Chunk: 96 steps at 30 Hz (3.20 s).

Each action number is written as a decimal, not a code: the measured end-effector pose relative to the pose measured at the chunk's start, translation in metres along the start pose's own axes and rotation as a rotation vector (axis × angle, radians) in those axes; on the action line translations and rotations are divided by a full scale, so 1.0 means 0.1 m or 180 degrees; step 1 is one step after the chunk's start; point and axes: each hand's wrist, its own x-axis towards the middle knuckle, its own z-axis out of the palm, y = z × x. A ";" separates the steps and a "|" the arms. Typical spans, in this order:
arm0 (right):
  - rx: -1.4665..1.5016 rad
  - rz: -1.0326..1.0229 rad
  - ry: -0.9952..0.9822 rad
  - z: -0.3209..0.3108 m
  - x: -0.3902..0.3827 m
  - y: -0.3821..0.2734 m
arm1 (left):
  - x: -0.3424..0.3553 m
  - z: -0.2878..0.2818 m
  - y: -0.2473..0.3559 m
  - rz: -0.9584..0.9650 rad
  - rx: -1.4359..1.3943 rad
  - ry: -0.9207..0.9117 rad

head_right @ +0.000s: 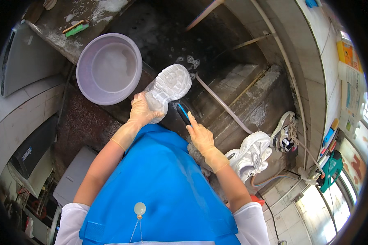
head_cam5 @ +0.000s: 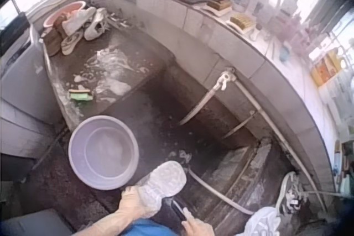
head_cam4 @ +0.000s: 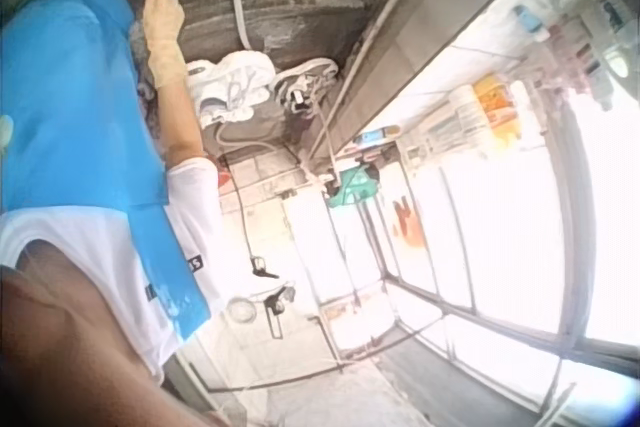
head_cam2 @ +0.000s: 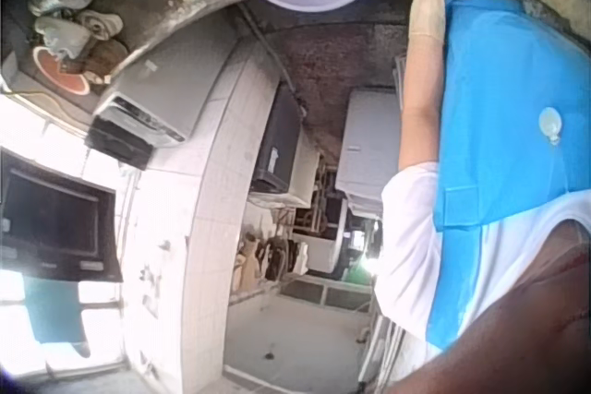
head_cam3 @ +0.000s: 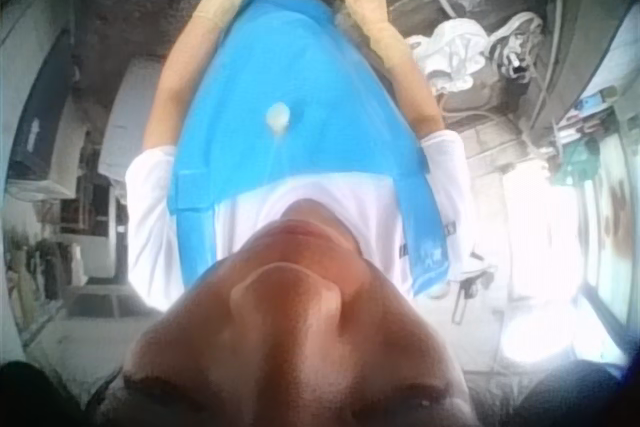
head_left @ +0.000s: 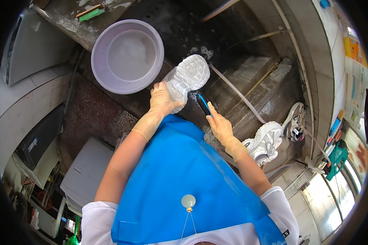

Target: The person cleans white sneakers at a wash station by scrubbing the soles and sides with a brush and rinsing them with a water hose.

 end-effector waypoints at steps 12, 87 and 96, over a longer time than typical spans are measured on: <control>0.0917 -0.1196 0.0507 0.21 0.34 -0.10 | -0.21 0.10 -0.22 -0.0111 -0.0969 0.0039; 0.1142 -0.0524 0.0914 0.71 -0.02 -0.45 | 0.09 0.12 -0.33 -0.0509 -0.0410 -0.0628; 0.1591 -0.0876 0.1673 0.85 0.12 -0.37 | 0.06 0.04 -0.28 -0.0566 -0.0488 -0.0673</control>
